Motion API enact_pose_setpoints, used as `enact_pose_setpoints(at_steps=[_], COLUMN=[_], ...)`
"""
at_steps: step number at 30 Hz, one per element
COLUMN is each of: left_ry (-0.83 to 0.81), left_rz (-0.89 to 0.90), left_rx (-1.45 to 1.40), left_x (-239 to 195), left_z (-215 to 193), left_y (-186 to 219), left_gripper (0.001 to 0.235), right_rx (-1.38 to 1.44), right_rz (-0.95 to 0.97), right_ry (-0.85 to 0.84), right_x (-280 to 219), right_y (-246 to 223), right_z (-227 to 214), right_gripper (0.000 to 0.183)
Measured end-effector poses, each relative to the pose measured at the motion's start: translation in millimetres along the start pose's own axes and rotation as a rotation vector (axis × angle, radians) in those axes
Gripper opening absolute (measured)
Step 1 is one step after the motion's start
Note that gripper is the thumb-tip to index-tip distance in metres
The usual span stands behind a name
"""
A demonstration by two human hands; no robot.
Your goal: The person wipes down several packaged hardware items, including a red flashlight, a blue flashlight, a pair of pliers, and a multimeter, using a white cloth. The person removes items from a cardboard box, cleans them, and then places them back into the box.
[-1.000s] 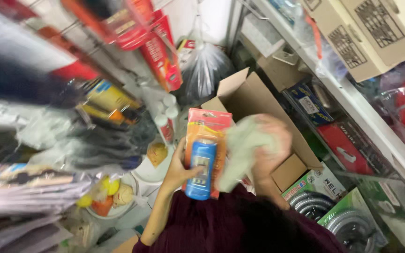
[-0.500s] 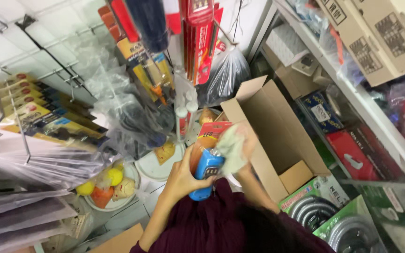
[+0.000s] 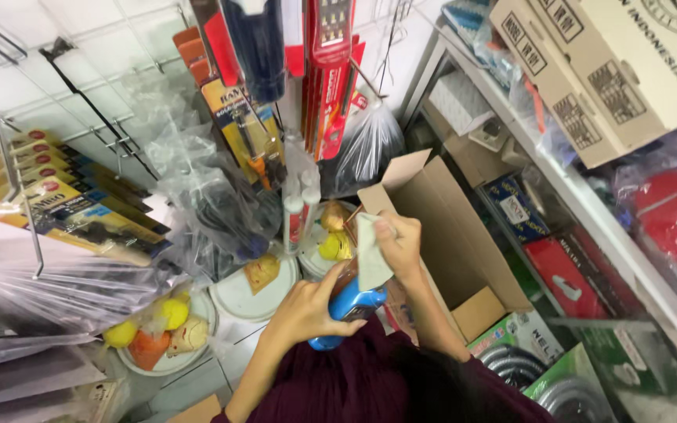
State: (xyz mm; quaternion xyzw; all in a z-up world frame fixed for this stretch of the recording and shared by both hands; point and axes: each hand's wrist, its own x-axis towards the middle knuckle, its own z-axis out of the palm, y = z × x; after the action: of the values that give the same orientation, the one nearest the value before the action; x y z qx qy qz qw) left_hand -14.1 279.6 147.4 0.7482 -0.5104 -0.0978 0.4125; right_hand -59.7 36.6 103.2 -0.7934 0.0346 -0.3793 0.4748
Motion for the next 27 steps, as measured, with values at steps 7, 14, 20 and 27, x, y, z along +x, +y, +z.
enact_pose_setpoints(at_steps=[7, 14, 20, 27], left_ry=[0.16, 0.695, 0.738, 0.454], left_rz=[-0.097, 0.052, -0.025, -0.117], left_rx=[-0.094, -0.603, -0.745, -1.609], left_x=[38.8, 66.7, 65.4, 76.5], left_z=[24.3, 65.6, 83.8, 79.8], left_y=[-11.7, -11.4, -34.1, -39.2], left_gripper=[0.104, 0.104, 0.078, 0.086], right_rx=[0.779, 0.115, 0.094, 0.139], right_rz=[-0.037, -0.149, -0.126, -0.05], right_ry=[0.619, 0.245, 0.008, -0.056], right_x=[64.2, 4.4, 14.4, 27.5], right_y=[45.9, -32.3, -53.0, -47.5], right_z=[-94.7, -21.7, -6.2, -4.0], right_gripper=[0.028, 0.053, 0.049, 0.031])
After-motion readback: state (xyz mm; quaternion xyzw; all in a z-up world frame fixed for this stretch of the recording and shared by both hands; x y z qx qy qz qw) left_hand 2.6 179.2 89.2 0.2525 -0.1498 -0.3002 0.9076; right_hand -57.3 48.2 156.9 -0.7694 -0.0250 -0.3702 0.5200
